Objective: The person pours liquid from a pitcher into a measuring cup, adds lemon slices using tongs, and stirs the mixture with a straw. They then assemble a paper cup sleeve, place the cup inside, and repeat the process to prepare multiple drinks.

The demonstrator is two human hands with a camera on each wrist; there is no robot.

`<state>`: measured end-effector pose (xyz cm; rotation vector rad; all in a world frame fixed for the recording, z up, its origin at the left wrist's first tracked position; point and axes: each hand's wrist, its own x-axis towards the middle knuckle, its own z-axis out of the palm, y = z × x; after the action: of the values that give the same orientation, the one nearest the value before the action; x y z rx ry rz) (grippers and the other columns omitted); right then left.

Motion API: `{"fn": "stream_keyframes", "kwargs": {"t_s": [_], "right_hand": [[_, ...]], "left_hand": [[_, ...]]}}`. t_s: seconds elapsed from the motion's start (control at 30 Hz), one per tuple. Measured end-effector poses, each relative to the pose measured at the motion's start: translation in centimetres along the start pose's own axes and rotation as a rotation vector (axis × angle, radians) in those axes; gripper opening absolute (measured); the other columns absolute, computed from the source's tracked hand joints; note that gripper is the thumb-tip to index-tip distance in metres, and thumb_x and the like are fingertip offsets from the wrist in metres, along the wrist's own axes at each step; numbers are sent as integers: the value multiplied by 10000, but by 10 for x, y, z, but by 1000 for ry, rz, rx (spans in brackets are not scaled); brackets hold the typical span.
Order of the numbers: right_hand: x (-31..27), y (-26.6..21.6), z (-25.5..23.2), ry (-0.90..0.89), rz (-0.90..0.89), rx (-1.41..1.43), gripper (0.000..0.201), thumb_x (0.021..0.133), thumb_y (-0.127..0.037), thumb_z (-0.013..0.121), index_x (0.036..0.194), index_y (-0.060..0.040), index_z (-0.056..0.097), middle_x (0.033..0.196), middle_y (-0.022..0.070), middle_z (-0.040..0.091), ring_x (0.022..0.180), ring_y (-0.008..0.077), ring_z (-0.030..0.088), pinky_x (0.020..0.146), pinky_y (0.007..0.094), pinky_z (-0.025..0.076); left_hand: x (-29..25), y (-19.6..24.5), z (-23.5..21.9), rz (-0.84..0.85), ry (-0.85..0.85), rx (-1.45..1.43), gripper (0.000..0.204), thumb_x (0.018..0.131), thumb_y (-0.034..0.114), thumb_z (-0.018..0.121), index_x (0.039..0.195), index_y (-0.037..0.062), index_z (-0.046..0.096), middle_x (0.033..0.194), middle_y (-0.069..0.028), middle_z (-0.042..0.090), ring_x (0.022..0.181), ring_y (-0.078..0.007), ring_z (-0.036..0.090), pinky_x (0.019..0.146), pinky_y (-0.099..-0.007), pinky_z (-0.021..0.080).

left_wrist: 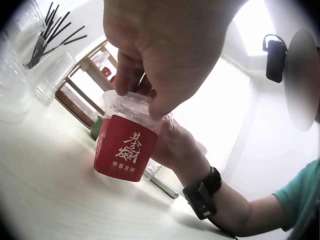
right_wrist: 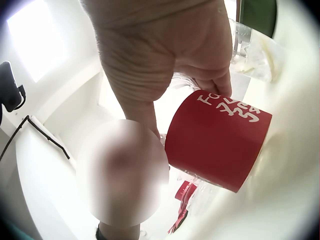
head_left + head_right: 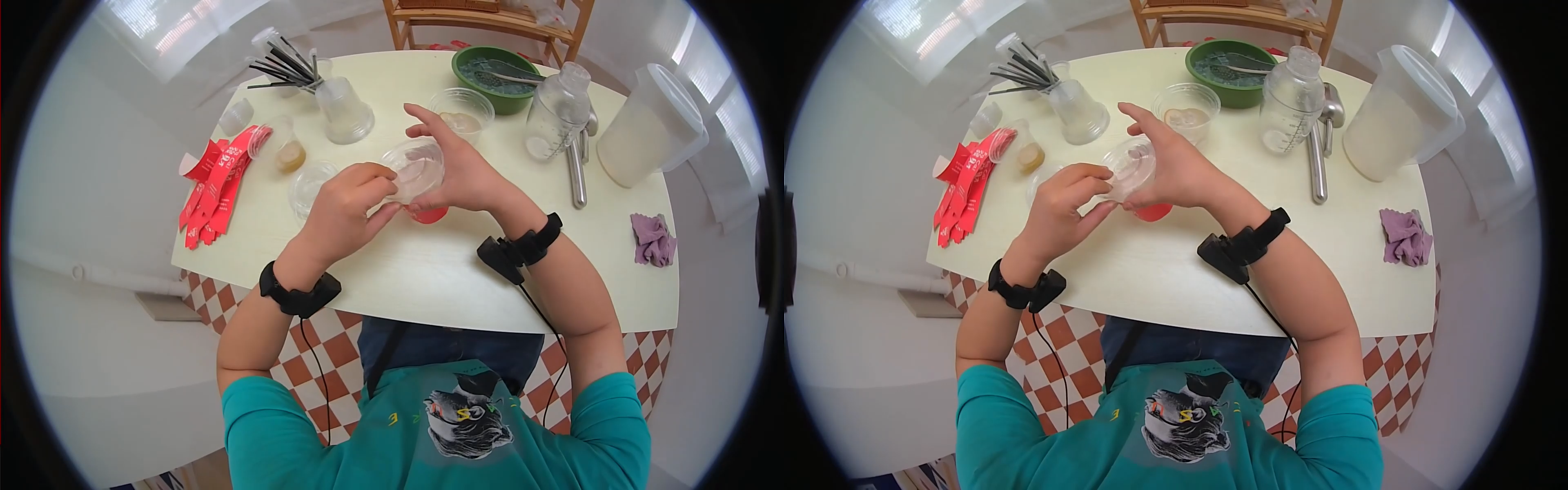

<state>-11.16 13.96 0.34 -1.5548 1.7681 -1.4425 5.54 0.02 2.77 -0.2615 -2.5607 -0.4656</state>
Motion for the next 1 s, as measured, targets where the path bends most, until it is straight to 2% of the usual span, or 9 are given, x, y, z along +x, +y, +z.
{"fn": "stream_keyframes", "kwargs": {"t_s": [0.1, 0.37, 0.47, 0.63, 0.77, 0.8, 0.87, 0.93, 1.0], "right_hand": [[1, 2, 2, 64, -92, -21, 1183, 505, -131, 887, 1482, -153, 220, 1296, 240, 482, 1182, 331, 519, 989, 396, 446], [-1, -7, 3, -15, 42, 56, 1168, 548, -104, 861, 1489, -163, 173, 1282, 238, 510, 1213, 323, 515, 993, 396, 455], [-1, -1, 3, -32, 42, 78, 1123, 560, -102, 855, 1480, -151, 212, 1283, 229, 509, 1205, 314, 518, 994, 394, 454], [-1, -1, 0, -61, 33, 31, 1054, 568, -114, 846, 1457, -116, 281, 1276, 215, 512, 1182, 310, 525, 990, 386, 451], [-1, -2, 0, -62, 13, -4, 1031, 576, -146, 838, 1449, -78, 294, 1274, 214, 511, 1168, 310, 530, 980, 385, 450], [-1, -4, 0, -63, 13, -2, 1031, 576, -146, 838, 1449, -78, 294, 1274, 214, 511, 1168, 310, 530, 980, 385, 450], [-2, -7, 0, -88, 92, 7, 1029, 600, -77, 839, 1463, -144, 281, 1342, 174, 453, 1239, 292, 485, 1018, 387, 430], [-1, -7, 0, -92, 89, 10, 1030, 602, -79, 839, 1464, -145, 280, 1343, 174, 452, 1242, 293, 482, 1017, 387, 430], [-1, -6, 0, -93, 88, 10, 1030, 604, -81, 839, 1466, -145, 278, 1344, 175, 451, 1245, 293, 479, 1016, 388, 430]], "left_hand": [[1, 2, -1, -9, 37, 0, 206, 706, 35, 753, 879, 29, 641, 1004, -117, 656, 891, -279, 645, 742, -334, 523], [-1, 0, -6, -48, 222, -72, 136, 750, 40, 719, 851, 25, 629, 834, -97, 660, 735, -250, 646, 637, -310, 513], [-3, -3, -9, -165, 330, -45, 113, 761, 23, 703, 843, 20, 626, 825, -96, 655, 708, -224, 643, 619, -291, 505], [-11, -30, -27, -168, 529, 204, 106, 758, 0, 692, 829, 19, 616, 802, -89, 649, 699, -214, 640, 623, -290, 502], [-25, -51, -51, -133, 563, 436, 108, 754, -3, 693, 820, 27, 613, 803, -88, 652, 701, -232, 636, 637, -296, 502], [-30, -53, -55, -220, 570, 411, 109, 755, 4, 697, 818, 36, 614, 802, -81, 654, 696, -234, 635, 630, -297, 501], [-39, -58, -60, -235, 561, 429, 117, 748, 14, 702, 823, 43, 616, 808, -77, 655, 707, -237, 635, 631, -305, 502], [-44, -60, -60, -248, 556, 447, 126, 742, 24, 706, 828, 50, 618, 814, -72, 656, 719, -239, 635, 632, -312, 503], [-49, -59, -54, -172, 399, 639, 163, 719, 56, 727, 841, 60, 620, 853, -60, 652, 758, -247, 628, 640, -336, 504]]}}
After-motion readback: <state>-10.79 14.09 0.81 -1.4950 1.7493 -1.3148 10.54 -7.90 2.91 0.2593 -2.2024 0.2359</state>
